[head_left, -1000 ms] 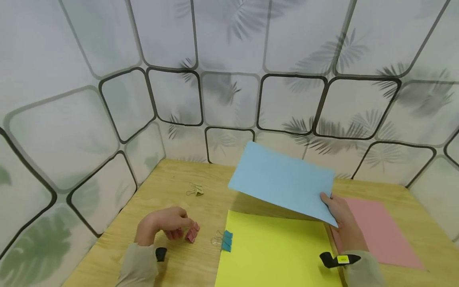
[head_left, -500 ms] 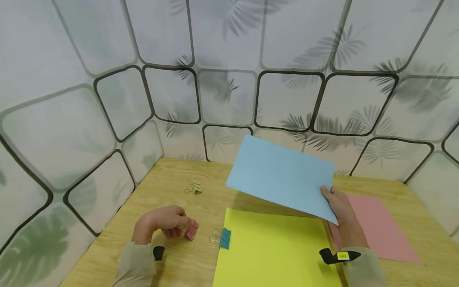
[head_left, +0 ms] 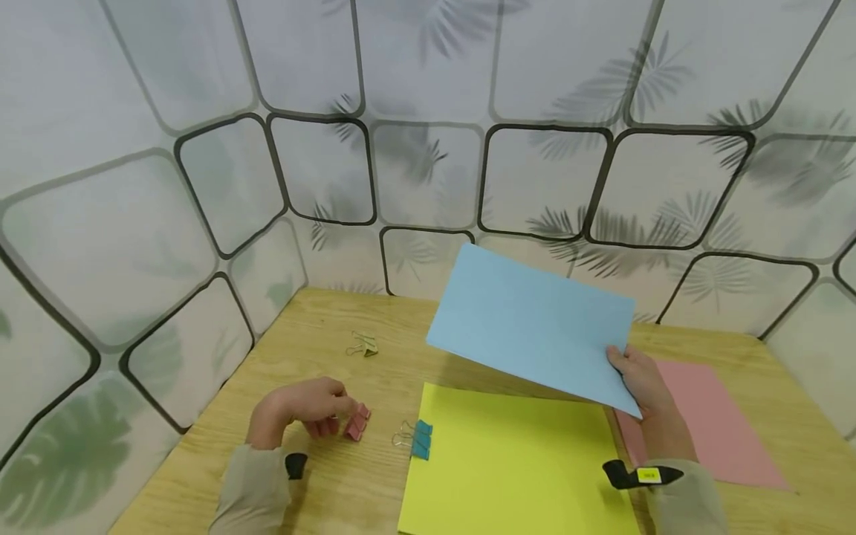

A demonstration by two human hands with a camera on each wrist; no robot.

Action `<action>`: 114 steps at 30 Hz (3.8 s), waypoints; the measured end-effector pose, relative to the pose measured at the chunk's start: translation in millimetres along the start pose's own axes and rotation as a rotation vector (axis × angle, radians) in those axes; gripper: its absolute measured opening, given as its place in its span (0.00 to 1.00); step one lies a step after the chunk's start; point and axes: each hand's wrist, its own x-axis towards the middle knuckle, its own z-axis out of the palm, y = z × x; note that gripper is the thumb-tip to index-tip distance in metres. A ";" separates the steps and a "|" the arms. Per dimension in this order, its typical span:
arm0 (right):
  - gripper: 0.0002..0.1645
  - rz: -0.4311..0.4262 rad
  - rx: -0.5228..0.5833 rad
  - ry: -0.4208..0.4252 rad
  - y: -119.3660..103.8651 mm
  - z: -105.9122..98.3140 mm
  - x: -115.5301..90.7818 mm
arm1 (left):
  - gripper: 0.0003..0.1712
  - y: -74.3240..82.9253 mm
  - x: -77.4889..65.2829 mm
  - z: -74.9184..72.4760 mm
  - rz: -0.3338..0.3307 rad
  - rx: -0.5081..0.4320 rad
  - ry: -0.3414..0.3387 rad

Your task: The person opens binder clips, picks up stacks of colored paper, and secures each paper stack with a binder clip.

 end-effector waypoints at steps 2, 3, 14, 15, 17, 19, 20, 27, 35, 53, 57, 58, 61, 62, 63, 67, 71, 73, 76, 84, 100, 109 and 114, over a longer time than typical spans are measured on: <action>0.43 -0.003 0.027 -0.012 0.1 -0.5 0.3 | 0.16 0.0 -0.4 -1.0 0.007 -0.007 -0.002; 0.43 -0.001 0.036 -0.015 0.2 -0.7 0.4 | 0.16 -0.5 -0.4 -1.4 0.009 -0.006 0.000; 0.45 0.004 0.109 -0.033 -0.4 -3.0 -5.0 | 0.22 -1.8 -0.1 -2.3 0.081 0.021 0.012; 0.45 0.002 0.126 -0.037 -0.5 -2.6 -5.6 | 0.22 -2.4 0.0 -2.9 0.104 0.009 0.011; 0.46 0.003 0.194 -0.055 -0.3 -2.1 -5.7 | 0.22 -4.1 0.4 -4.5 0.154 -0.020 0.020; 0.46 0.000 0.251 -0.073 0.1 -1.3 -6.0 | 0.20 -6.3 1.3 -6.6 0.192 -0.052 0.051; 0.46 0.000 0.270 -0.079 0.3 -1.1 -5.9 | 0.19 -7.2 1.7 -7.7 0.210 -0.066 0.070; 0.48 -0.014 0.245 -0.072 -0.6 -0.9 -7.3 | 0.26 -10.8 6.9 -12.9 0.247 -0.244 0.233; 0.48 -0.030 0.233 -0.085 0.4 -3.7 -10.3 | 0.28 -9.9 8.6 -13.2 0.287 -0.470 0.361; 0.46 -0.061 0.282 -0.076 -5.6 -4.8 -10.6 | 0.30 -2.1 6.5 -13.8 0.303 -0.654 0.501; 0.46 -0.062 0.319 -0.081 -7.9 -4.3 -10.6 | 0.30 -2.7 6.6 -13.6 0.305 -0.667 0.499; 0.47 -0.062 0.337 -0.084 -8.1 -4.2 -10.9 | 0.29 -2.2 6.3 -13.4 0.304 -0.665 0.498; 0.47 -0.066 0.341 -0.082 -7.7 -3.5 -12.0 | 0.29 -0.9 6.6 -12.0 0.307 -0.660 0.497; 0.47 -0.064 0.342 -0.082 -7.6 -3.2 -12.1 | 0.29 0.2 6.6 -11.6 0.308 -0.659 0.497; 0.47 -0.061 0.327 -0.079 -7.7 -2.9 -12.3 | 0.28 1.3 6.8 -11.4 0.308 -0.654 0.499; 0.47 -0.049 0.285 -0.067 -9.4 -0.6 -12.8 | 0.27 5.1 7.0 -10.6 0.308 -0.639 0.514; 0.46 -0.051 0.280 -0.059 -12.2 1.1 -12.6 | 0.26 9.7 7.1 -9.7 0.328 -0.651 0.528; 0.46 -0.049 0.288 -0.058 -13.4 2.3 -12.6 | 0.26 12.1 7.3 -8.5 0.340 -0.673 0.523; 0.46 -0.050 0.281 -0.063 -14.6 3.8 -12.8 | 0.25 14.6 8.3 -6.5 0.346 -0.701 0.498; 0.47 -0.060 0.310 -0.075 -21.2 7.2 -13.3 | 0.23 23.3 14.1 -2.2 0.353 -0.790 0.440; 0.45 -0.052 0.197 -0.140 -28.4 12.7 -13.8 | 0.10 26.1 19.6 2.0 0.441 -0.893 0.311; 0.44 -0.088 0.202 -0.201 -31.3 17.1 -17.0 | 0.11 29.6 20.6 5.1 0.433 -0.863 0.300; 0.44 -0.092 0.214 -0.210 -31.7 19.0 -18.2 | 0.15 29.4 21.7 6.9 0.435 -0.837 0.271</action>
